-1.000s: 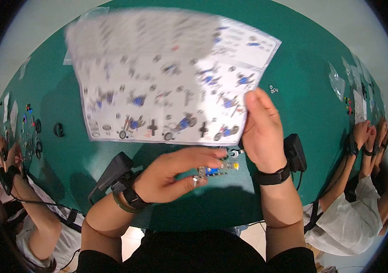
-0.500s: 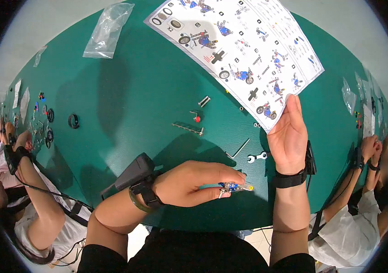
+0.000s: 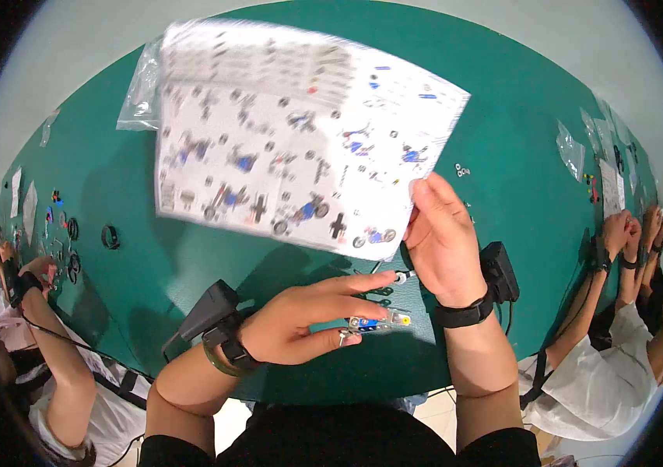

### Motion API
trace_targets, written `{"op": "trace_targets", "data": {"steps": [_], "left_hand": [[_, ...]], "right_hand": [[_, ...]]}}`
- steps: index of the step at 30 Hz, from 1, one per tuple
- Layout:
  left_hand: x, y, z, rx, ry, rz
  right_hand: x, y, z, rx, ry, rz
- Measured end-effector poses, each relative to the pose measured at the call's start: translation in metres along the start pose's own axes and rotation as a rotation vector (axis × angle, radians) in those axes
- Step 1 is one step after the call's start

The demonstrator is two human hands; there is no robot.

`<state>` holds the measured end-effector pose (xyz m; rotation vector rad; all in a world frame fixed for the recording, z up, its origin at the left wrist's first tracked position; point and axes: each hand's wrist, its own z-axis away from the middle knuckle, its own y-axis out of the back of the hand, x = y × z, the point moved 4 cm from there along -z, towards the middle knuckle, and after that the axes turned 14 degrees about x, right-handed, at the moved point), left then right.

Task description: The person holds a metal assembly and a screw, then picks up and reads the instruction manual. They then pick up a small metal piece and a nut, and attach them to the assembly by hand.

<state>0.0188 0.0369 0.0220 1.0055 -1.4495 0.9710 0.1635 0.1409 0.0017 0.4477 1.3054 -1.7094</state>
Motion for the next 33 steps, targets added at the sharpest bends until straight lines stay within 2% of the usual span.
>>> {"op": "trace_targets", "data": {"steps": [4,19,33], "left_hand": [[0.0,0.001,0.0,0.026,-0.055,-0.036],[0.0,0.009,-0.001,0.125,-0.074,-0.109],[-0.001,0.009,-0.001,0.128,-0.065,-0.111]], "right_hand": [[0.006,0.0,0.003,-0.061,-0.048,0.07],[0.012,0.006,0.003,-0.115,0.001,0.25],[0.011,0.003,0.004,-0.122,0.012,0.229]]}}
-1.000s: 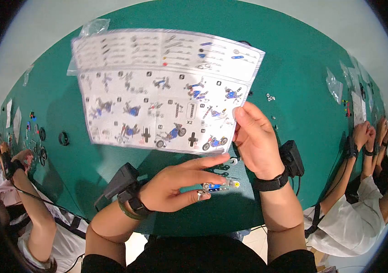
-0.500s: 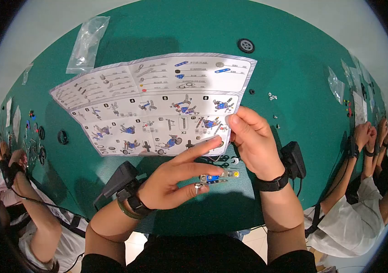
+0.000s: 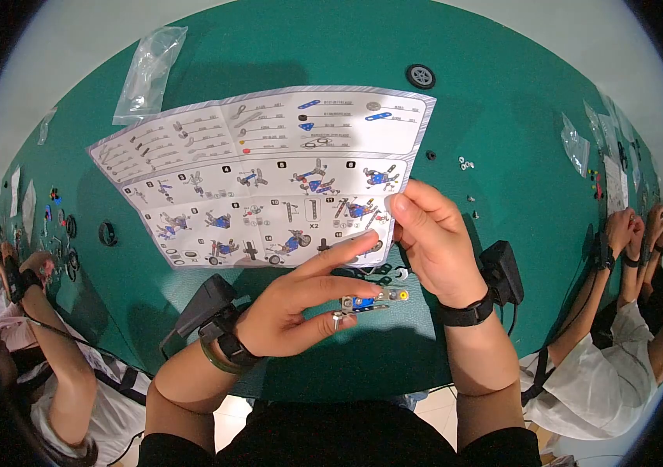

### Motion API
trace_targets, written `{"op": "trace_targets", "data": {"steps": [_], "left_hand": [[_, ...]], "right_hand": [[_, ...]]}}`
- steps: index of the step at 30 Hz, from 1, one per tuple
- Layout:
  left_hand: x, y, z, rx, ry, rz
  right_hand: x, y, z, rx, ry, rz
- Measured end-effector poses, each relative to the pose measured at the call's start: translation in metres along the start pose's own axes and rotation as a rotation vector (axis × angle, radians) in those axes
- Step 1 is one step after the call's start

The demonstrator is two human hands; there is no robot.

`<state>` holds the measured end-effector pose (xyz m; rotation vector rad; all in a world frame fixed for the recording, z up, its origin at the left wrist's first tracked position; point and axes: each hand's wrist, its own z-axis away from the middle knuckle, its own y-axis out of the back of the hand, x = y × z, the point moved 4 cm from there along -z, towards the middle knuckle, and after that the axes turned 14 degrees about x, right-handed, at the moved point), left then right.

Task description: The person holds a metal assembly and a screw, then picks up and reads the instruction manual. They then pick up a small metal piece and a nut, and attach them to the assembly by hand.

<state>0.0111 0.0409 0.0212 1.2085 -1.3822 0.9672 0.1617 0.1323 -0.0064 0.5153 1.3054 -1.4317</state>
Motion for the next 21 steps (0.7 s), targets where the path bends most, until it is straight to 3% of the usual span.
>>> {"op": "trace_targets", "data": {"steps": [21], "left_hand": [[0.0002,-0.0008,0.001,0.011,0.013,-0.007]], "right_hand": [[0.0003,-0.0019,-0.0003,0.037,-0.025,-0.014]]}}
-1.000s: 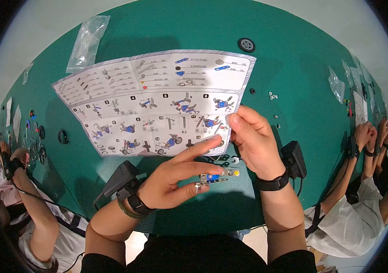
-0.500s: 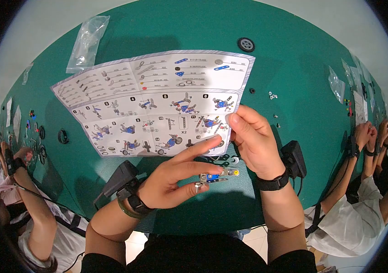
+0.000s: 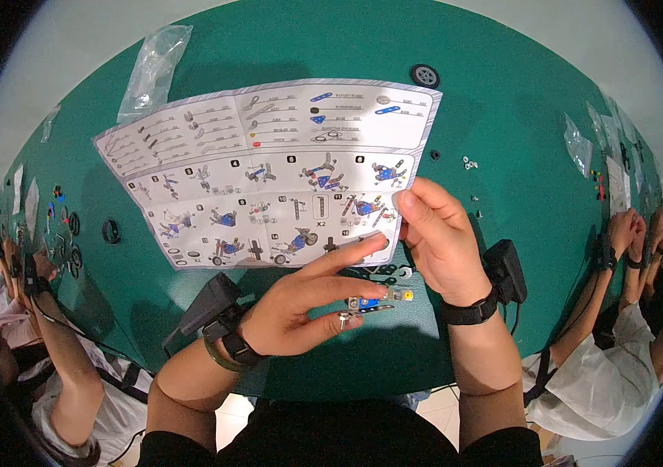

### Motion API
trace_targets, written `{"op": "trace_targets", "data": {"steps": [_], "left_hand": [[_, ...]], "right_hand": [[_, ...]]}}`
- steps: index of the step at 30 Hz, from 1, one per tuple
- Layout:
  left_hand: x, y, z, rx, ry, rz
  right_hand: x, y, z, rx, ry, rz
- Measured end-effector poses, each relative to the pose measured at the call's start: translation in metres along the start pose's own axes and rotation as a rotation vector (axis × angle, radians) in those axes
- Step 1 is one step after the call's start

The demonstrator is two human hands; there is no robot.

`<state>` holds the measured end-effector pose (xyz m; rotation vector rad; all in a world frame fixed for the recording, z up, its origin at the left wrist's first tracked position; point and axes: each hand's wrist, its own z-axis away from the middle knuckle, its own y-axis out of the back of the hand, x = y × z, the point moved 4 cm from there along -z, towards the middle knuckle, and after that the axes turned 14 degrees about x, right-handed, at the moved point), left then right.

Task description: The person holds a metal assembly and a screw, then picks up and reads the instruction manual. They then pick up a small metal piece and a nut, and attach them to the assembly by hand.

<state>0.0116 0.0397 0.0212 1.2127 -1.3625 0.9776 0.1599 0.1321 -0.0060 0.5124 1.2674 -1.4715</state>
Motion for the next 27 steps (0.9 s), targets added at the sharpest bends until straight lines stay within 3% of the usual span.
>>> {"op": "trace_targets", "data": {"steps": [27], "left_hand": [[-0.003,-0.003,0.005,0.018,-0.022,0.132]], "right_hand": [[-0.004,0.006,-0.001,-0.069,0.002,-0.123]]}}
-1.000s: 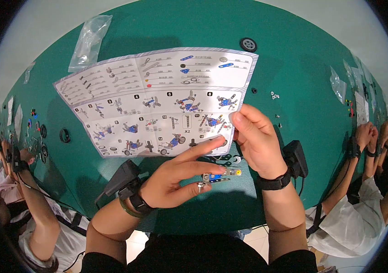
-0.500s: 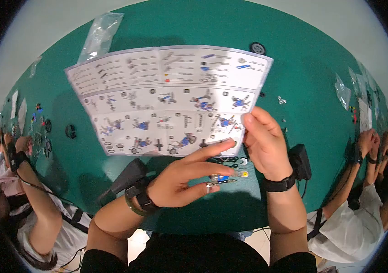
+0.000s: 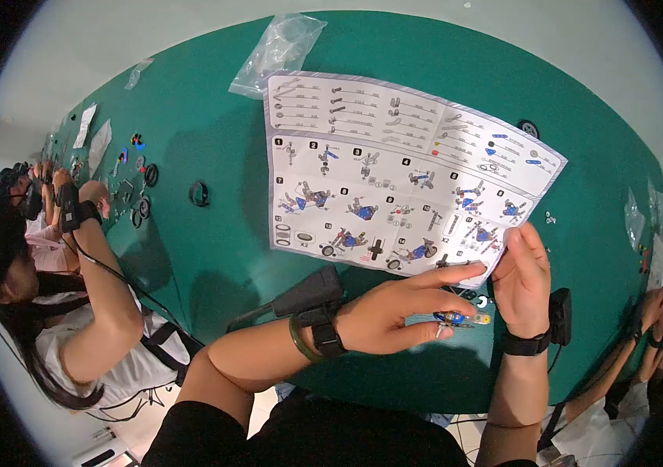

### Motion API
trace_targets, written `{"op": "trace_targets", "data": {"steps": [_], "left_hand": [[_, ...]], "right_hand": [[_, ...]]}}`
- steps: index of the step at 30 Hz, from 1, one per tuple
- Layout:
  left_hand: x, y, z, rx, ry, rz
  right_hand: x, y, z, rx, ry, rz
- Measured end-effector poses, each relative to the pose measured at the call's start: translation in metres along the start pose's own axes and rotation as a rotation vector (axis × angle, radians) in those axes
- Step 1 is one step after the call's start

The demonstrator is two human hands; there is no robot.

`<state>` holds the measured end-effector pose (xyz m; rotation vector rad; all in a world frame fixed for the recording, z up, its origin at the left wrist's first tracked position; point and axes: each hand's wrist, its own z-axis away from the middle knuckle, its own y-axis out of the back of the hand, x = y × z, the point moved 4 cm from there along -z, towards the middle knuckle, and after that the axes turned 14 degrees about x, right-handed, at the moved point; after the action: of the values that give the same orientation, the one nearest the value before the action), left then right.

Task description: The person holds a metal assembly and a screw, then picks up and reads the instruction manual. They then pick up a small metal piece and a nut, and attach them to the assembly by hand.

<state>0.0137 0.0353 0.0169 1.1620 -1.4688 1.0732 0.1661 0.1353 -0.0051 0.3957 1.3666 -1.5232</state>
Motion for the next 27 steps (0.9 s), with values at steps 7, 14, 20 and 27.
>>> {"op": "trace_targets", "data": {"steps": [7,14,20,27], "left_hand": [[0.0,-0.0009,-0.0008,0.015,-0.051,-0.058],[0.0013,0.0006,-0.0005,0.008,-0.004,-0.008],[-0.0009,0.0002,0.0004,0.014,-0.044,-0.052],[-0.0011,-0.0003,0.0006,0.007,0.004,-0.006]], "right_hand": [[-0.0023,-0.0032,0.001,0.036,0.01,-0.009],[-0.0022,-0.003,0.001,0.034,0.01,0.0],[-0.0025,-0.0031,0.0007,0.04,0.011,0.01],[-0.0035,-0.0045,0.0016,0.042,0.001,0.024]]}}
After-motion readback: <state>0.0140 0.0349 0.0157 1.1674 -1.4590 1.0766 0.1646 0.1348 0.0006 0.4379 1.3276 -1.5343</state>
